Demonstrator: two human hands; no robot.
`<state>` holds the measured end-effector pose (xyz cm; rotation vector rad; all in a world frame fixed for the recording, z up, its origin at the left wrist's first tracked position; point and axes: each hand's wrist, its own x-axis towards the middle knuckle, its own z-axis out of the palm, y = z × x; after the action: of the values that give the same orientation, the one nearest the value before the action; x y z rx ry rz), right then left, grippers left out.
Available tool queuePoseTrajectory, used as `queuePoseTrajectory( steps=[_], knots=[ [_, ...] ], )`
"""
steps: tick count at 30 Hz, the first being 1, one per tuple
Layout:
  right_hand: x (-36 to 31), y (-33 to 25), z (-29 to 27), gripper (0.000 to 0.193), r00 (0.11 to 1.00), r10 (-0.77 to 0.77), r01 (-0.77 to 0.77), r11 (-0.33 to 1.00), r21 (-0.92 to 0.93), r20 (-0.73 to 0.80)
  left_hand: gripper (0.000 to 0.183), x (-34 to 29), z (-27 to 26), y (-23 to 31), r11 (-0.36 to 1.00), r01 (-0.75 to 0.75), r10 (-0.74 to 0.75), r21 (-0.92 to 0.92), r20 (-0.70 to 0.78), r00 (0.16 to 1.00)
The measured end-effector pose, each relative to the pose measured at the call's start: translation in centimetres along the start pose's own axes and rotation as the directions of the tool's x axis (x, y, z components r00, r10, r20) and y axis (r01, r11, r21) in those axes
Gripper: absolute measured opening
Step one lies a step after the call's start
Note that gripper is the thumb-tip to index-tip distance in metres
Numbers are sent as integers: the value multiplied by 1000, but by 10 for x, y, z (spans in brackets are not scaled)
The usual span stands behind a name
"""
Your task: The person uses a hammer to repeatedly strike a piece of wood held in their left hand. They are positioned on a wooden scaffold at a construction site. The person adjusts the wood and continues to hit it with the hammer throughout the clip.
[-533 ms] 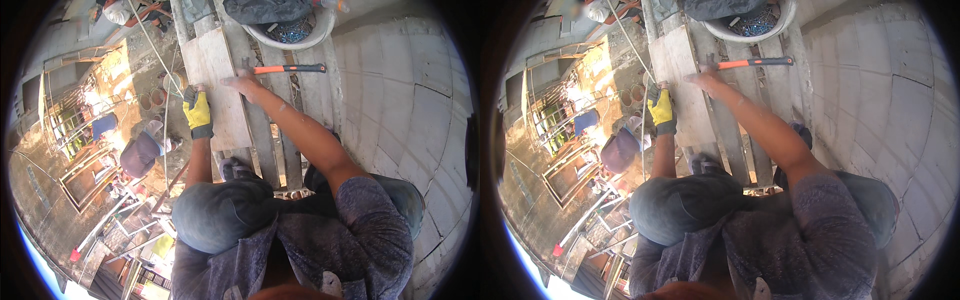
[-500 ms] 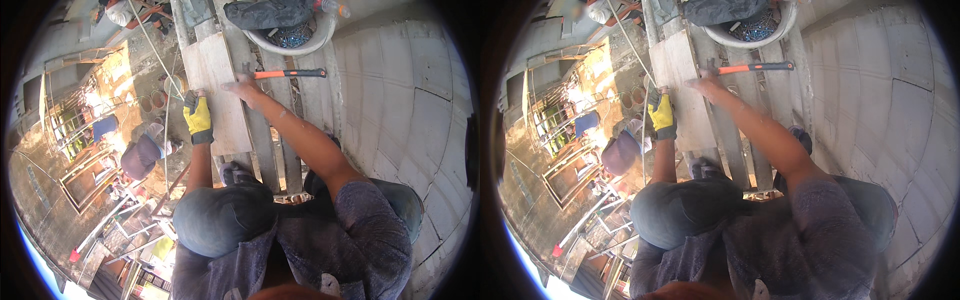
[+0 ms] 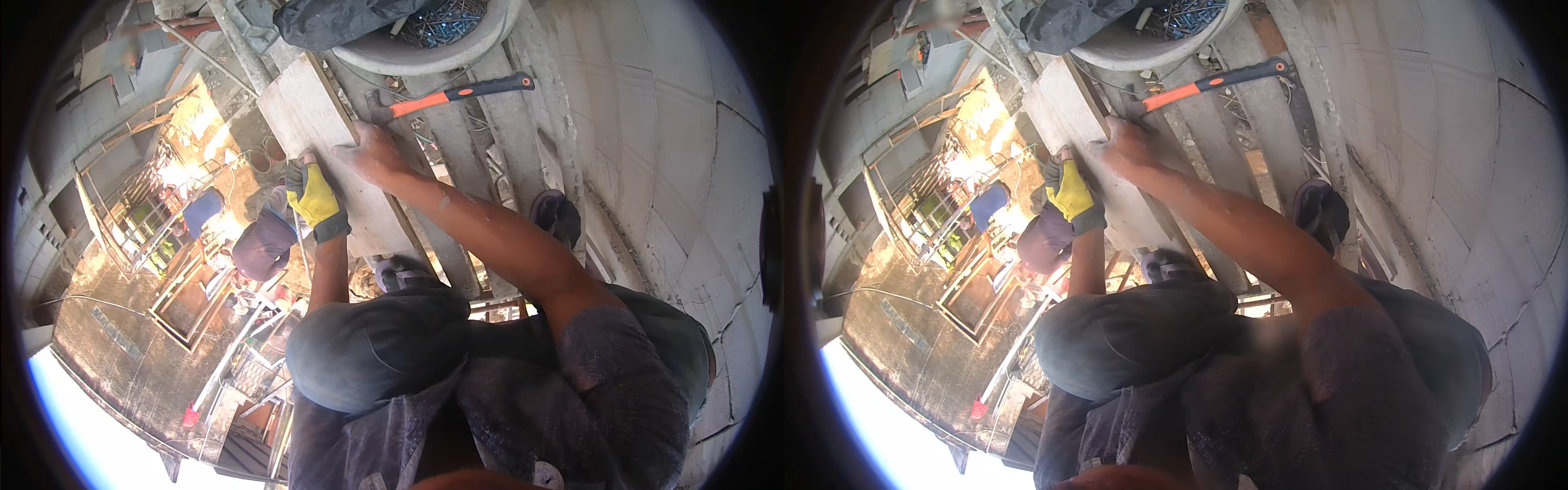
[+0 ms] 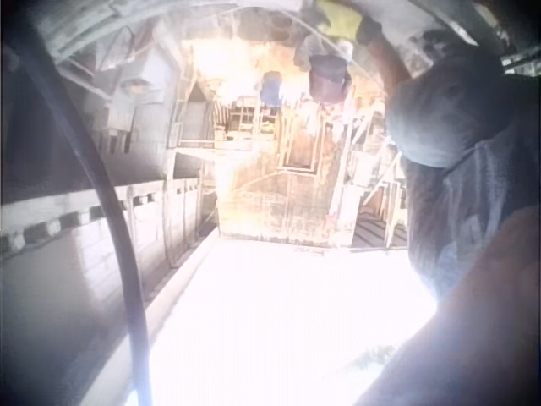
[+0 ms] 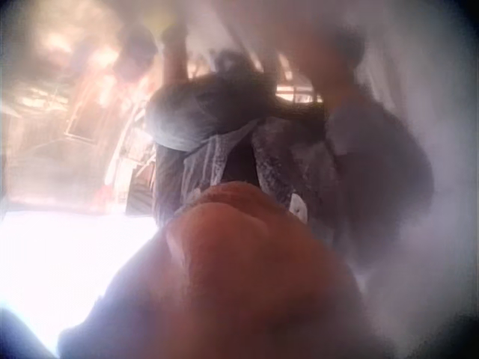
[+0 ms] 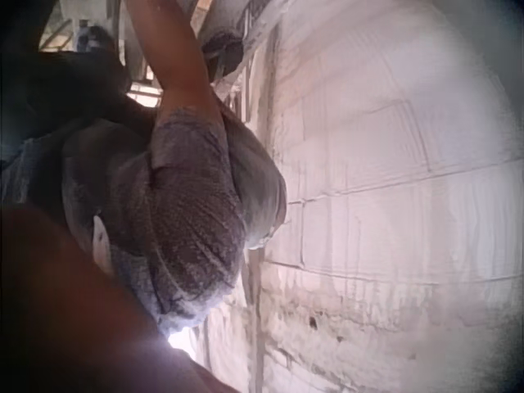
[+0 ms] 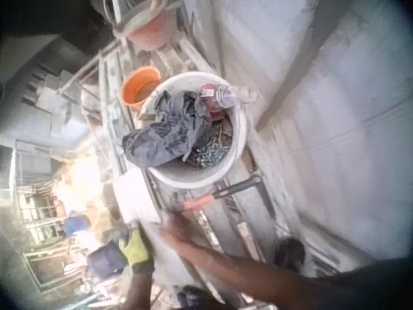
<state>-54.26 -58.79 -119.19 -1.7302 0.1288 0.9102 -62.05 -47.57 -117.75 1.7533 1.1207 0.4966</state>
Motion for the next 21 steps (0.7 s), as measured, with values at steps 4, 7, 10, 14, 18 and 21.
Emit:
queuePoseTrajectory(
  steps=[4,7,10,14,18,21],
  knots=[
    [1,-1,7,65,999,29,-32,994,107,36,13,-5,2,28,942,290,-263,-172,163,951],
    [-6,-3,3,64,998,-46,40,986,165,35,11,0,-10,18,943,289,-259,-166,179,949],
    [-2,0,-3,60,996,-61,43,972,230,72,9,-1,-10,17,961,263,-247,-87,162,955],
    [4,0,3,48,999,-24,17,989,150,43,13,-5,-4,17,992,108,-116,72,121,986],
    [3,-3,-2,46,995,-97,94,985,142,13,19,-8,-3,17,969,-50,19,244,130,991],
    [10,-2,-2,48,998,-55,54,998,32,22,18,-9,3,14,970,-80,59,230,95,994]
  ],
)
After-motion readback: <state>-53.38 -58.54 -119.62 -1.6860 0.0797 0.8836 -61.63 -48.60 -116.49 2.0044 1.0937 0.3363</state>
